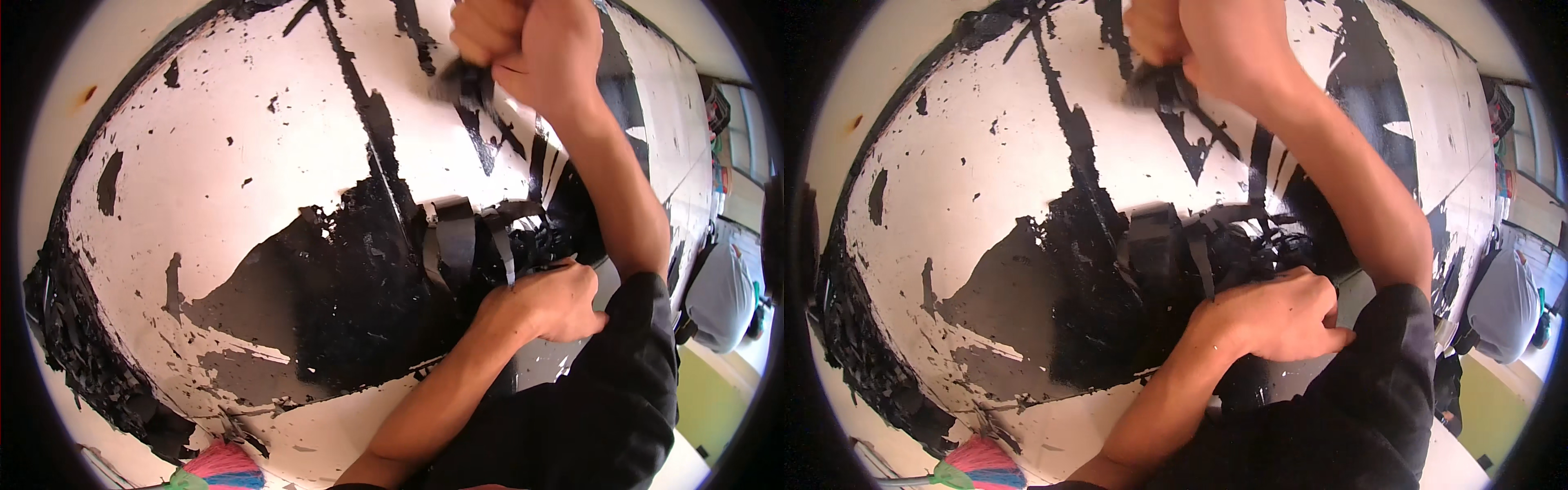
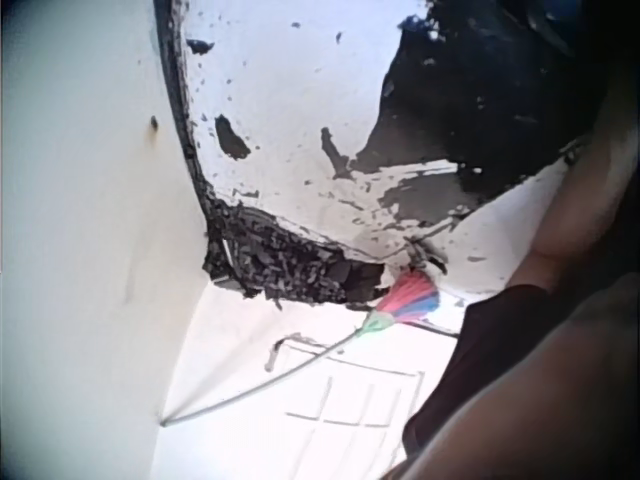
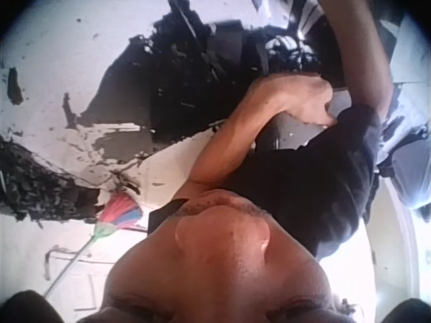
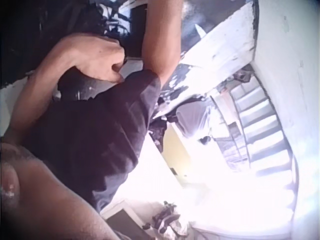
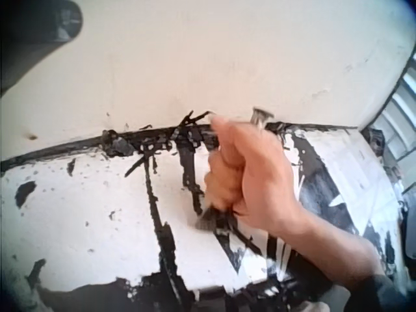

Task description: The person uses a scraper to peel off black adhesive material from white floor tiles, occasionally using their hands to pull away loosened pieces.

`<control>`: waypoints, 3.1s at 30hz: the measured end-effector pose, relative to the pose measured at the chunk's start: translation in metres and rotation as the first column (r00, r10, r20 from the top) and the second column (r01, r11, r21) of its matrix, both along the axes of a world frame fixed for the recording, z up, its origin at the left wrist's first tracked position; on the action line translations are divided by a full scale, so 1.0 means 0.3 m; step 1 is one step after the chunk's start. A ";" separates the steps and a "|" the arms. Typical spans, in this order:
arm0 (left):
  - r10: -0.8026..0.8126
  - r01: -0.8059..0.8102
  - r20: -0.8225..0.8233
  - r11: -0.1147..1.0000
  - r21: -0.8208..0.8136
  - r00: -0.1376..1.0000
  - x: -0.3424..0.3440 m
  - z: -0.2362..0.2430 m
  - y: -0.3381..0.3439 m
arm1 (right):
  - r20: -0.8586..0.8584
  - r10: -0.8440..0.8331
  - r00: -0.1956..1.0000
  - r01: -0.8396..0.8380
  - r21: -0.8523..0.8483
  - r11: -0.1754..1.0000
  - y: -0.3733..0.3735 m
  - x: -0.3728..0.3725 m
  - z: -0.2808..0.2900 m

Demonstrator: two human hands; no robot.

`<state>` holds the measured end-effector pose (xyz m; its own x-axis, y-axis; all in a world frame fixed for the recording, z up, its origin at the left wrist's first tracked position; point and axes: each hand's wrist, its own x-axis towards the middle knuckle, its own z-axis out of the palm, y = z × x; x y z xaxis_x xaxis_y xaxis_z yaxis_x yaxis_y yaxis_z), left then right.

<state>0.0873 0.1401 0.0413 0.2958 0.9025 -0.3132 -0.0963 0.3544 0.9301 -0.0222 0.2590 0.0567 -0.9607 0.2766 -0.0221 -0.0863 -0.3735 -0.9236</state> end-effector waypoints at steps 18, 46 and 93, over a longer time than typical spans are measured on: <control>0.007 -0.008 0.031 1.000 0.029 0.999 -0.009 0.015 0.008 | 0.006 0.007 1.000 -0.008 0.125 0.992 -0.023 -0.006 0.060; 0.044 -0.044 0.003 0.999 0.000 0.999 -0.007 0.000 0.004 | -0.130 0.083 0.988 -0.024 0.407 0.913 -0.053 -0.085 0.017; 0.042 -0.041 -0.011 0.999 0.024 0.999 0.003 -0.013 -0.008 | -0.095 -0.345 0.934 0.358 0.199 0.913 0.022 0.141 -0.045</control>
